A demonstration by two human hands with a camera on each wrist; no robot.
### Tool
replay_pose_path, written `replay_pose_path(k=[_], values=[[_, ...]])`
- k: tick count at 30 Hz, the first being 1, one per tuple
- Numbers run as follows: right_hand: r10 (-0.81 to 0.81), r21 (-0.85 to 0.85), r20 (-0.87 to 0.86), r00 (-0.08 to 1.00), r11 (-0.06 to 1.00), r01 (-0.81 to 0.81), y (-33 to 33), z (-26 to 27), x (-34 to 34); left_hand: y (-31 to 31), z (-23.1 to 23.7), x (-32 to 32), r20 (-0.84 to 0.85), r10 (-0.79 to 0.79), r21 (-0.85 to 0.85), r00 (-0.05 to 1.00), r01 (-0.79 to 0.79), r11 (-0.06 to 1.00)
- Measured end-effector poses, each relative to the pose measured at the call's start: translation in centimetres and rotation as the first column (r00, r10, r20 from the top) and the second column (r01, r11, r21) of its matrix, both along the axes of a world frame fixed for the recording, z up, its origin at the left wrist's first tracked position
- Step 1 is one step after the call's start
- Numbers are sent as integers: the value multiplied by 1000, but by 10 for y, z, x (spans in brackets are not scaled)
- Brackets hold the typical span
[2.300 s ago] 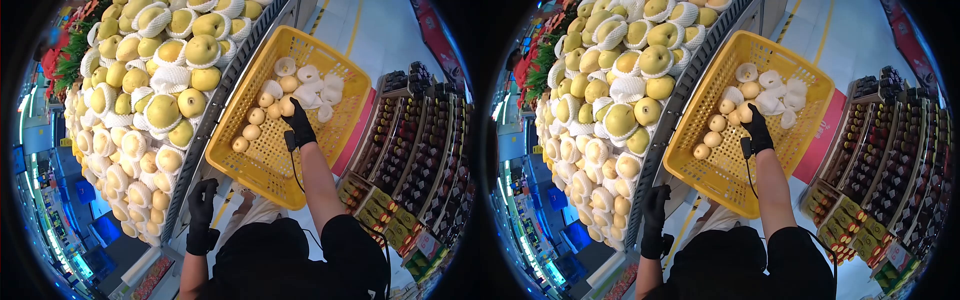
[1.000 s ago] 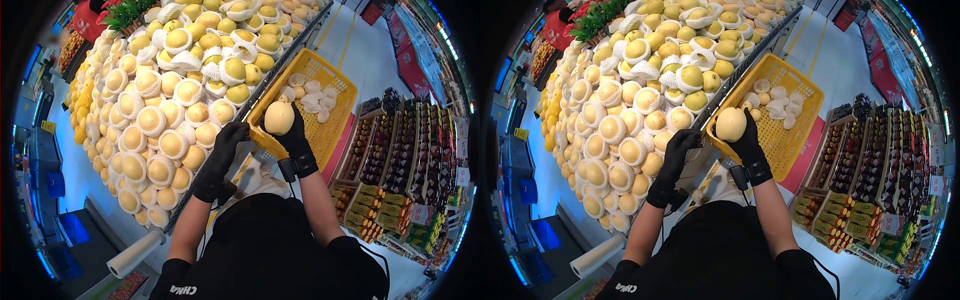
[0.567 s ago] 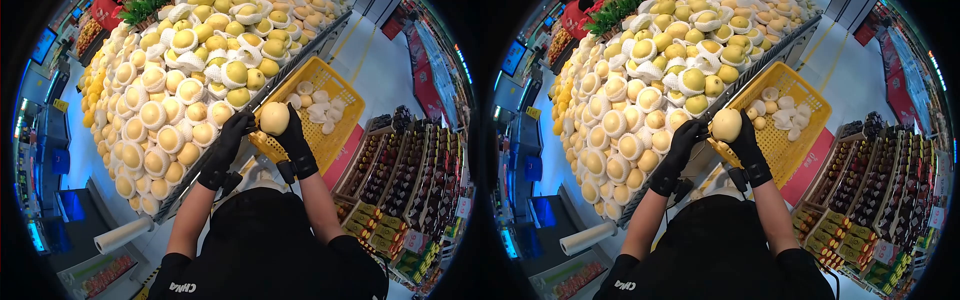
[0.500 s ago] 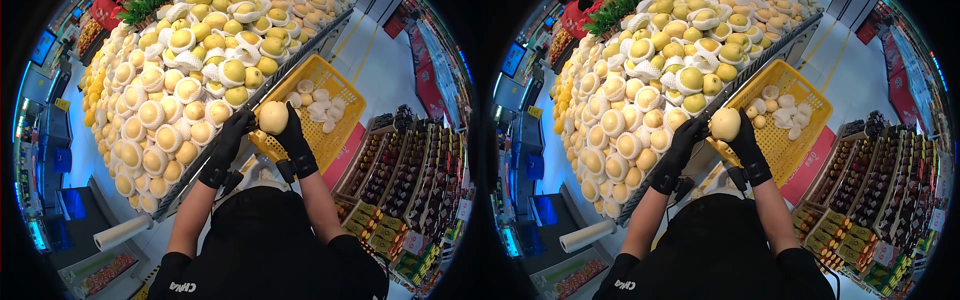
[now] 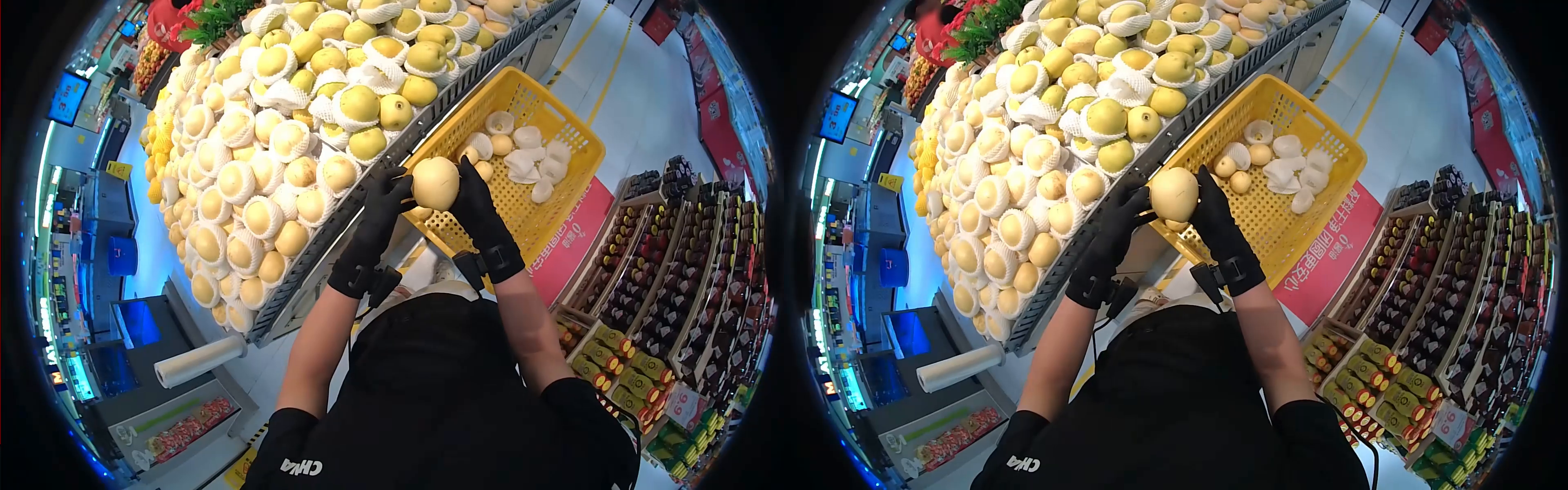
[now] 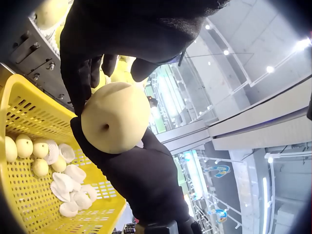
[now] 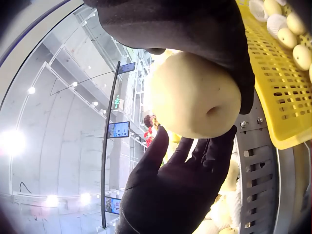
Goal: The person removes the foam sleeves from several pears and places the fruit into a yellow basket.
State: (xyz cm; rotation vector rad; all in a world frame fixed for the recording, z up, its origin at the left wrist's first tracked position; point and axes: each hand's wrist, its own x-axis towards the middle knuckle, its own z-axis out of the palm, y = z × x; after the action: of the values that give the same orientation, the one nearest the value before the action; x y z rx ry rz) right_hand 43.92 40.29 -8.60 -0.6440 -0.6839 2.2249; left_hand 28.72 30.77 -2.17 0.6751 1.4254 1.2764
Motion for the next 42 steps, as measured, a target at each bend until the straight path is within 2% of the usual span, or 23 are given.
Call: replay_pose_path(k=[2, 7, 10, 13, 14, 16, 18, 20, 22, 25, 29, 31, 32, 33, 34, 35, 36, 38, 39, 40, 41, 42], values=[[-22, 25, 72, 997, 999, 21, 2, -8, 3, 1, 3, 3, -6, -8, -18, 1000, 8, 1000], [-14, -59, 281, 960, 998, 32, -11, 36, 21, 3, 1, 8, 34, -64, -3, 997, 64, 998], [42, -45, 252, 967, 998, -32, -9, 41, 27, 4, 13, 8, 116, -113, -5, 987, 114, 993], [76, 95, 199, 977, 991, -96, -9, 49, 32, 7, 13, -2, 450, -126, 30, 884, 126, 992], [79, 120, 213, 974, 987, -106, -9, 53, 33, 7, 13, -1, 256, -154, 81, 954, 137, 987], [82, 172, 245, 966, 977, -127, -8, 62, 35, 7, 16, 1, -125, -180, 169, 976, 199, 965], [85, 155, 198, 976, 981, -117, -6, 62, 35, 6, 19, -3, -436, -155, 221, 886, 273, 936], [114, 185, 146, 983, 973, -140, -2, 59, 38, 4, 22, -3, -586, -96, 258, 804, 298, 919], [99, 216, 169, 981, 967, -135, 1, 54, 37, 4, 24, 1, -629, -17, 302, 777, 265, 916], [70, 207, 198, 978, 972, -112, 0, 53, 34, 8, 22, -5, -735, -14, 260, 678, 302, 917], [40, 271, 321, 946, 954, -132, -12, 66, 22, 9, 27, -3, -724, -57, 227, 688, 316, 921], [86, 373, 367, 926, 899, -231, -10, 60, 13, 10, 28, -7, -745, -99, 200, 659, 363, 910], [106, 419, 391, 914, 864, -279, -10, 57, 9, 11, 25, -8, -381, -175, 234, 908, 278, 932], [172, 355, 348, 921, 885, -300, -14, 73, 10, 13, 25, -7, 60, -205, 226, 977, 187, 956], [197, 216, 182, 963, 948, -235, -19, 70, 4, 14, 25, -5, 490, -183, 178, 852, 108, 978], [190, 61, 9, 982, 980, -190, -22, 62, -4, 11, 26, -3, 218, -216, 184, 952, 177, 967], [150, -103, -158, 976, 980, -167, -25, 52, -10, 8, 35, 2, -73, -222, 156, 972, 231, 960], [123, 182, -33, 992, 977, -115, -20, 19, -14, 9, 41, 9, 95, -152, -37, 984, 156, 987], [95, 322, 25, 995, 942, -98, -16, 3, -15, 7, 40, 7, 84, -139, 6, 987, 139, 990], [37, 556, 194, 980, 819, -141, -20, 27, -6, 7, 43, 3, 69, -136, -40, 988, 139, 990], [-93, 736, 331, 939, 648, -196, -24, 52, 4, 7, 49, -2, 54, -133, -89, 990, 138, 986], [-35, 665, 229, 973, 735, -130, -24, 52, 5, 8, 53, -7, 39, -133, -138, 990, 137, 981]])
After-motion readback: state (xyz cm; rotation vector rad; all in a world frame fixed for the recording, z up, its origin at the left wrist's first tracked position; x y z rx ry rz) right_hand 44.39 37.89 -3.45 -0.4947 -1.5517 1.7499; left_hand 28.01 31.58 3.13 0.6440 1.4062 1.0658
